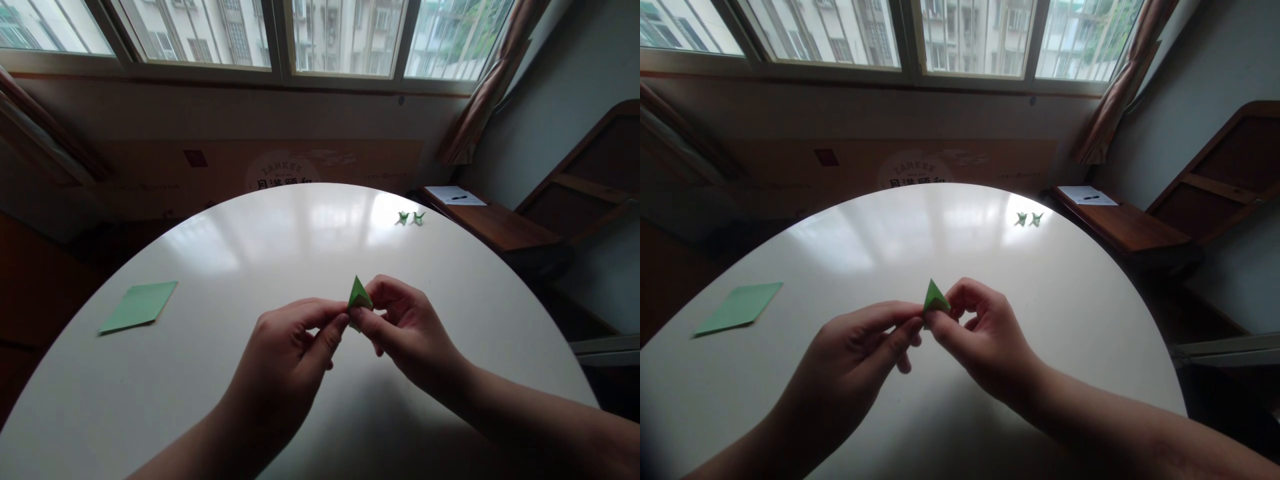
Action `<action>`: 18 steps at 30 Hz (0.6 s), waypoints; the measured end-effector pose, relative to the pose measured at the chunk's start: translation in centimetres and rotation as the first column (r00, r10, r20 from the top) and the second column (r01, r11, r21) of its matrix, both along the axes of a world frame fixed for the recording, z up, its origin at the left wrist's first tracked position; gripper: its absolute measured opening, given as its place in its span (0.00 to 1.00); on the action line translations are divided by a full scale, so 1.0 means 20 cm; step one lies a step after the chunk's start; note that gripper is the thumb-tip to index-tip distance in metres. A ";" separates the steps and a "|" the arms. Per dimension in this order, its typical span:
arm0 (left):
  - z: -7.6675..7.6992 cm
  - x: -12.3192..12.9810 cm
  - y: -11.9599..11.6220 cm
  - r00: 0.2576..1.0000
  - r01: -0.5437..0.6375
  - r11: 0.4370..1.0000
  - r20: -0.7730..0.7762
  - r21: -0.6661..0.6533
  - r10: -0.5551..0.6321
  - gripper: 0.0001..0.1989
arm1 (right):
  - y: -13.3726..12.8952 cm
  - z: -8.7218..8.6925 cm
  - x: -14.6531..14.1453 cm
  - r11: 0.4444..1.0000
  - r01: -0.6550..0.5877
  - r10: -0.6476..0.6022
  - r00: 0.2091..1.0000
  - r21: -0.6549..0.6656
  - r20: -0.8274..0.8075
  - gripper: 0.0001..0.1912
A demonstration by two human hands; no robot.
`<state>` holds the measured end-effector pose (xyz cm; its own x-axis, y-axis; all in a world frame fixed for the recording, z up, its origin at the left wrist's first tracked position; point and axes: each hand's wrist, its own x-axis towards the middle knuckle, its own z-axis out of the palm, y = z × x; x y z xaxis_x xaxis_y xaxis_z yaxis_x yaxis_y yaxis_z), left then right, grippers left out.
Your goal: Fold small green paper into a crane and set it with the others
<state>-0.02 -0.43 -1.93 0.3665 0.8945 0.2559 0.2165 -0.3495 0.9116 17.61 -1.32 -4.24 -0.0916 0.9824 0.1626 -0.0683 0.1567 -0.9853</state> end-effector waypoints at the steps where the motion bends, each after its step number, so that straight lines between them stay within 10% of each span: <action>1: 0.00 0.00 0.00 1.000 -0.002 1.000 -0.002 0.008 0.002 0.11 | 0.00 0.00 0.00 1.000 0.005 -0.005 1.000 -0.002 0.009 0.11; 18: 0.01 -0.01 0.04 0.988 -0.024 0.996 0.147 -0.084 0.036 0.13 | 0.03 0.00 0.01 0.994 -0.098 0.087 0.979 -0.051 -0.186 0.12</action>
<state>-0.29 0.43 -1.74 0.3024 0.9247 0.2312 0.0861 -0.2680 0.9596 17.86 -0.73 -4.33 -0.1562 0.9795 0.1269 -0.2604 0.0831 -0.9619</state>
